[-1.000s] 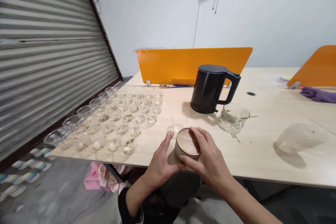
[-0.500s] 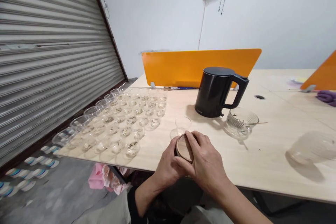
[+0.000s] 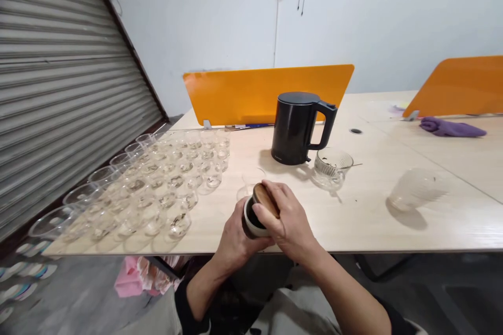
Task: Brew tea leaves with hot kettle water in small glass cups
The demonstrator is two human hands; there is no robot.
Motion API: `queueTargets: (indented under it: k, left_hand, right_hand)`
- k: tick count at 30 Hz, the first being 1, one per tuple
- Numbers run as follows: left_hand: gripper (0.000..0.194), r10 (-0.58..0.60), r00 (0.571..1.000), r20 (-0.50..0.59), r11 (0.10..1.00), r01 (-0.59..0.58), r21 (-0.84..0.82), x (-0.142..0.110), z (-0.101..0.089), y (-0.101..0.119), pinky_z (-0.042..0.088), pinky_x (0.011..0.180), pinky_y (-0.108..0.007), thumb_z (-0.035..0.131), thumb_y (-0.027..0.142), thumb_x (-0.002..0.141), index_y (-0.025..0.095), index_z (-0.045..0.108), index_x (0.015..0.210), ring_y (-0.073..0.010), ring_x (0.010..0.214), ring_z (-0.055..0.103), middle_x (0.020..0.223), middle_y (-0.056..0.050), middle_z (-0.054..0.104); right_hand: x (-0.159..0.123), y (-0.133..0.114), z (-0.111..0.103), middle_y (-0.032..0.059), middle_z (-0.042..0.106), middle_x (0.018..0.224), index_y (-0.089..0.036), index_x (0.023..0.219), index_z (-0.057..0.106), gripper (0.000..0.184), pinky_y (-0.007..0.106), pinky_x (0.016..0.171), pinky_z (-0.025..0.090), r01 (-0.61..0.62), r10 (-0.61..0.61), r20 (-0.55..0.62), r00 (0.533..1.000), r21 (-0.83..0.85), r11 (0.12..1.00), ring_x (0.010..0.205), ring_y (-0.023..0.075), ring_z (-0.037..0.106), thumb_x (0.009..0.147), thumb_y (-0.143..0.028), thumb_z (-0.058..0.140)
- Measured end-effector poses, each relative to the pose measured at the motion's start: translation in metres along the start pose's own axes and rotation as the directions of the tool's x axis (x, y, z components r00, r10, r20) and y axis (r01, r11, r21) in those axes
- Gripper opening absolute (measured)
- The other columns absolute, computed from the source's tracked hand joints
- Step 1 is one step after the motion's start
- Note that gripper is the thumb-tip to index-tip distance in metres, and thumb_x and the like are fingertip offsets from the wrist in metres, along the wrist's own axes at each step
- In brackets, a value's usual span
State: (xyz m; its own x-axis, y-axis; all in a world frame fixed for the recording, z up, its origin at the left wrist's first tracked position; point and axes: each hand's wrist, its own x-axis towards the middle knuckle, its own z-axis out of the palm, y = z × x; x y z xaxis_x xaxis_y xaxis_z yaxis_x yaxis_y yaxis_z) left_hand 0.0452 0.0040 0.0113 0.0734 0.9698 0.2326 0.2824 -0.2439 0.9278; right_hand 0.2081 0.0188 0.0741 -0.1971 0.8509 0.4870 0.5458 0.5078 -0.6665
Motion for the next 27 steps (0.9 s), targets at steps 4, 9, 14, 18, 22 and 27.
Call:
queueTargets:
  k: [4, 9, 14, 18, 22, 27]
  left_hand:
    - [0.099, 0.05, 0.999, -0.021, 0.999, -0.051, -0.014, -0.001, -0.002, -0.001, 0.049, 0.111, -0.049, 0.098, 0.032, 0.057, 0.027, 0.047, 0.142, -0.031, 0.127, 0.062, 0.136, -0.006, 0.065]
    - [0.099, 0.078, 0.996, -0.031, 0.997, -0.079, -0.017, -0.001, 0.0, -0.007, 0.047, 0.113, -0.049, 0.097, 0.034, 0.059, 0.025, 0.045, 0.143, -0.031, 0.128, 0.061, 0.137, -0.008, 0.064]
    - [0.098, 0.073, 0.997, -0.023, 0.997, -0.074, -0.018, -0.002, 0.0, -0.009, 0.046, 0.113, -0.051, 0.096, 0.039, 0.062, 0.025, 0.045, 0.144, -0.0323, 0.129, 0.061, 0.137, -0.009, 0.064]
    - [0.096, 0.076, 0.997, -0.025, 0.997, -0.076, -0.006, -0.003, 0.0, -0.008, 0.046, 0.113, -0.05, 0.094, 0.041, 0.064, 0.024, 0.045, 0.144, -0.0324, 0.129, 0.06, 0.138, -0.01, 0.064]
    - [0.095, 0.081, 0.996, -0.027, 0.997, -0.081, 0.007, -0.003, 0.001, -0.009, 0.047, 0.112, -0.051, 0.093, 0.043, 0.065, 0.024, 0.044, 0.144, -0.033, 0.129, 0.061, 0.137, -0.01, 0.064]
    - [0.096, 0.098, 0.994, -0.04, 0.995, -0.097, 0.027, -0.003, 0.001, -0.011, 0.047, 0.113, -0.053, 0.093, 0.046, 0.065, 0.024, 0.044, 0.145, -0.0347, 0.13, 0.06, 0.139, -0.012, 0.063]
  right_hand:
    - [-0.006, 0.027, -0.025, 0.0108, 0.061, 0.142, -0.026, 0.145, 0.057, 0.052, 0.049, 0.112, 0.045, 0.007, 0.004, -0.26, 0.966, 0.043, 0.999, 0.132, 0.0316, 0.057, 0.099, -0.05, 0.056]
    - [-0.027, 0.092, -0.056, 0.0148, 0.062, 0.137, -0.025, 0.144, 0.059, 0.061, 0.054, 0.11, 0.046, -0.141, 0.065, -0.223, 0.973, -0.346, 0.928, 0.129, 0.0359, 0.057, 0.094, -0.059, 0.059]
    - [-0.051, 0.136, -0.063, 0.018, 0.058, 0.146, -0.021, 0.144, 0.059, 0.071, 0.055, 0.106, 0.051, -0.205, 0.177, -0.105, 0.979, -0.536, 0.819, 0.133, 0.0404, 0.054, 0.089, -0.065, 0.062]
    - [-0.054, 0.132, -0.076, 0.0194, 0.062, 0.143, -0.019, 0.138, 0.062, 0.072, 0.054, 0.106, 0.05, -0.245, 0.148, -0.23, 0.962, -0.486, 0.839, 0.131, 0.0394, 0.058, 0.088, -0.07, 0.061]
    - [-0.034, 0.127, -0.105, 0.0139, 0.075, 0.106, -0.019, 0.129, 0.064, 0.066, 0.046, 0.081, 0.057, -0.441, 0.241, -0.536, 0.809, -0.281, 0.853, 0.088, 0.0305, 0.072, 0.088, -0.07, 0.062]
    - [0.014, 0.144, -0.125, 0.0059, 0.075, 0.087, -0.02, 0.129, 0.066, 0.061, 0.041, 0.075, 0.053, -0.47, 0.289, -0.57, 0.769, -0.199, 0.86, 0.074, 0.0256, 0.071, 0.087, -0.064, 0.065]
